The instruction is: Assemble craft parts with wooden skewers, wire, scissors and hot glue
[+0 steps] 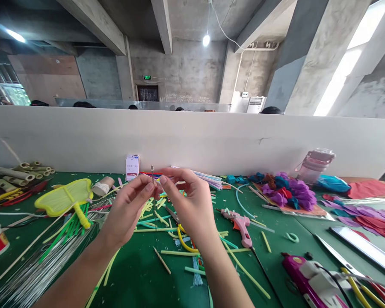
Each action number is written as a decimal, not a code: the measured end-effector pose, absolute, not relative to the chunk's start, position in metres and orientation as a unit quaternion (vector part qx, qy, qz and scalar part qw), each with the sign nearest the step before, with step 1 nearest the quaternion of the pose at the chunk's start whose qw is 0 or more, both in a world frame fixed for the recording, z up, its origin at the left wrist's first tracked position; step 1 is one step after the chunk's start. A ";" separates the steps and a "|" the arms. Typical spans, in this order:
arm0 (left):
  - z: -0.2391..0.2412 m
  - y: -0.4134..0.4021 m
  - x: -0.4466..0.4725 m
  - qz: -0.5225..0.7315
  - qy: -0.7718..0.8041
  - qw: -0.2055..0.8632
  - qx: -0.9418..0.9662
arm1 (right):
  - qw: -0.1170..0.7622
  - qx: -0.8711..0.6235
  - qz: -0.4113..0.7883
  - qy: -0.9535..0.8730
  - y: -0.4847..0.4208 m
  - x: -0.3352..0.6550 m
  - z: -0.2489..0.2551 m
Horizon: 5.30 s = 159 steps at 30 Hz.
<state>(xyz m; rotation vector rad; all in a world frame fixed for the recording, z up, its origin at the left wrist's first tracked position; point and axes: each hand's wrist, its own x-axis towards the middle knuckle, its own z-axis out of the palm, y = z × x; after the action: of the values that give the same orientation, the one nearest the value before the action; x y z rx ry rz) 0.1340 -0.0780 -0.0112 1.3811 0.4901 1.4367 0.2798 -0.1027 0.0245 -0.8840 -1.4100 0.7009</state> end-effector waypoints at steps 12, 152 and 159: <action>-0.010 -0.079 0.135 0.588 0.218 0.504 0.594 | 0.653 -0.373 0.237 -0.615 -0.105 0.274 0.021; -0.006 -0.066 0.118 0.555 0.284 0.438 0.648 | 0.561 -0.345 0.445 -0.607 -0.080 0.286 0.015; 0.010 -0.052 0.077 0.634 0.336 0.341 0.607 | 0.511 -0.441 0.329 -0.661 -0.074 0.282 0.010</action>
<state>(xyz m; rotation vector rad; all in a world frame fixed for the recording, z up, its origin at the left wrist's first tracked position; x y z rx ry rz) 0.0770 -0.0523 0.0095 1.5796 0.8745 1.6505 0.2818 -0.0740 0.0098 -1.0610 -1.5897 0.7915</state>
